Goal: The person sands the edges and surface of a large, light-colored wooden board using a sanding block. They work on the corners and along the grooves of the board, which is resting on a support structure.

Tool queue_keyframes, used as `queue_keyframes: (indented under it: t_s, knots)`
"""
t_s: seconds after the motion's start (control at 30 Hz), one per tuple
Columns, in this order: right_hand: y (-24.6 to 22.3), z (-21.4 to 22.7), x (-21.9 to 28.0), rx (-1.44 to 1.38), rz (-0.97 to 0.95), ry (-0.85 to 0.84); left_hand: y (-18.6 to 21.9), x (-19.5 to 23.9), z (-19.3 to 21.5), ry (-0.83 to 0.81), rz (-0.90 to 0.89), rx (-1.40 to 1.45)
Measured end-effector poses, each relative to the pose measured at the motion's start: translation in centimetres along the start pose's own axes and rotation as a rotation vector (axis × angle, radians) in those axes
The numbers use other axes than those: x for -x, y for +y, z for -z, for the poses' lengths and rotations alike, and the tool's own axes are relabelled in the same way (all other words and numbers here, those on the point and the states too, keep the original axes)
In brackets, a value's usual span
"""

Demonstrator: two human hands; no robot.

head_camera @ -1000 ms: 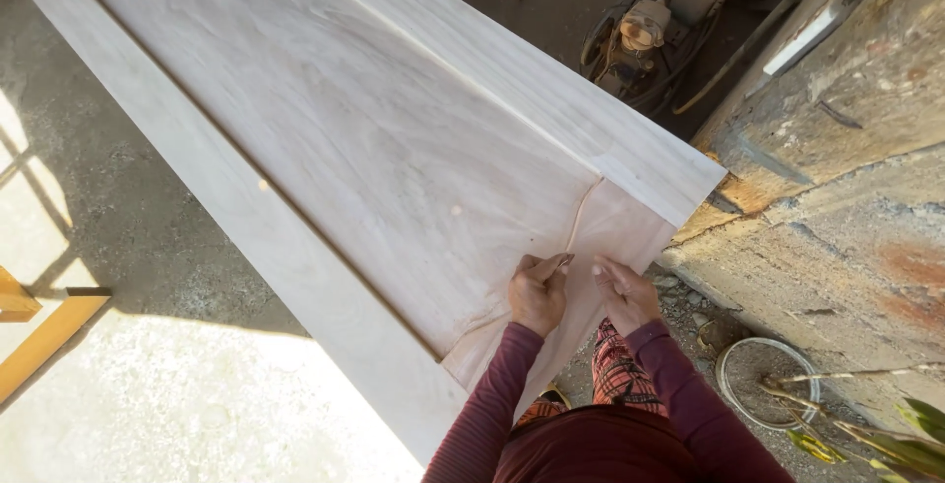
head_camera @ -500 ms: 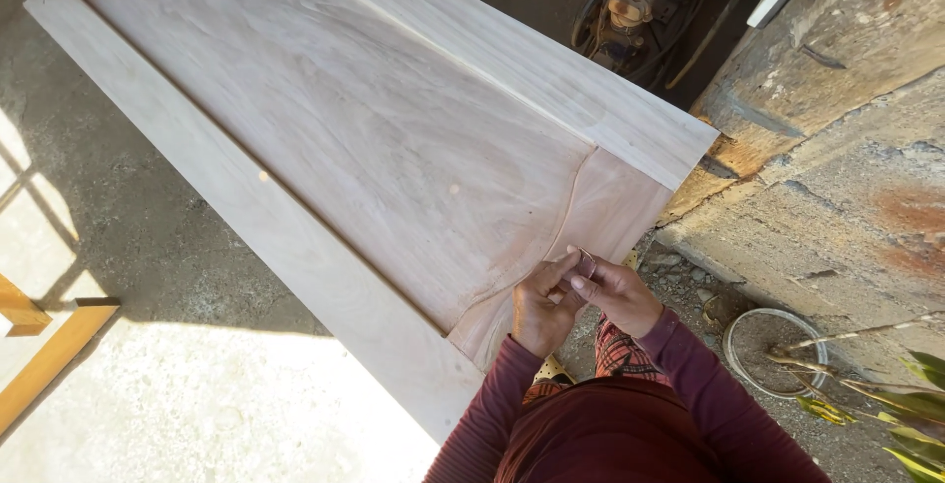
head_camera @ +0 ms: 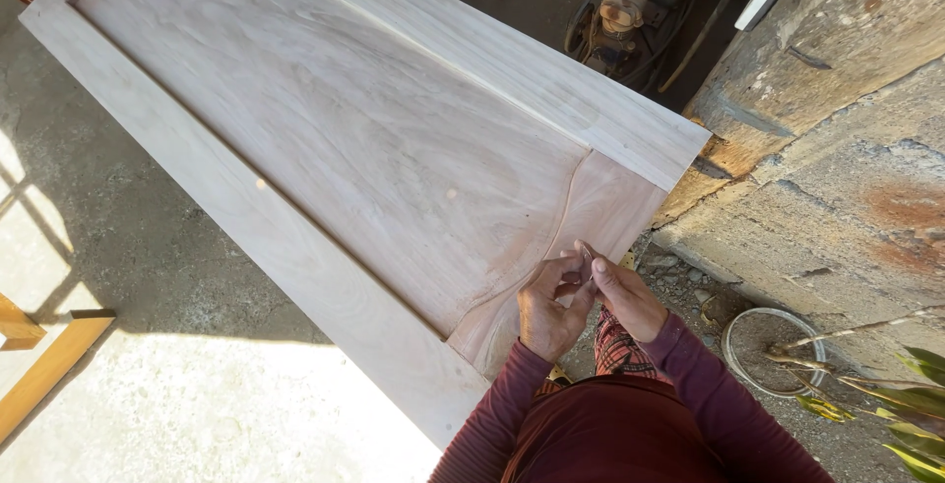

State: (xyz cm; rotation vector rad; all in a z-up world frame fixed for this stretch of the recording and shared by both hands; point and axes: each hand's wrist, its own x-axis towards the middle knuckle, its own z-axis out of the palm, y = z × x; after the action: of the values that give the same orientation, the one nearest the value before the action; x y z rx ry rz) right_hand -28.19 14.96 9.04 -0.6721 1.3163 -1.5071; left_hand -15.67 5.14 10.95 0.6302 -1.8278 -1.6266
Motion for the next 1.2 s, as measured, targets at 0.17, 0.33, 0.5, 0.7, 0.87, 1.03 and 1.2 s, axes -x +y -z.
queue_keyframes:
  t_s: [0.17, 0.33, 0.5, 0.7, 0.87, 1.03, 1.2]
  knots:
    - [0.3, 0.5, -0.8, 0.184, 0.014, 0.066, -2.0, -0.5, 0.9, -0.075, -0.014, 0.127]
    - [0.9, -0.1, -1.5, 0.287, 0.098, 0.075, -2.9, -0.8, 1.7, -0.066, 0.06, 0.237]
    - [3.3, 1.4, -1.9, 0.366, 0.168, 0.141, -3.5, -1.3, 2.8, 0.042, 0.074, 0.261]
    - [2.2, 0.8, -2.0, -0.067, -0.083, 0.187, -5.3, -1.9, 3.5, 0.096, 0.298, 0.474]
    - [2.3, 2.0, -1.8, -0.196, -0.195, 0.259, -2.7, -1.0, 3.9, 0.049, 0.172, 0.274]
    - [4.0, 4.1, -1.1, 0.13, -0.172, 0.263, 1.6, 0.5, 4.7, -0.092, -0.424, -0.534]
    - [3.6, 2.5, -1.2, 0.285, -0.338, 0.173, -1.4, 2.9, 3.5, -0.396, -0.296, -0.624]
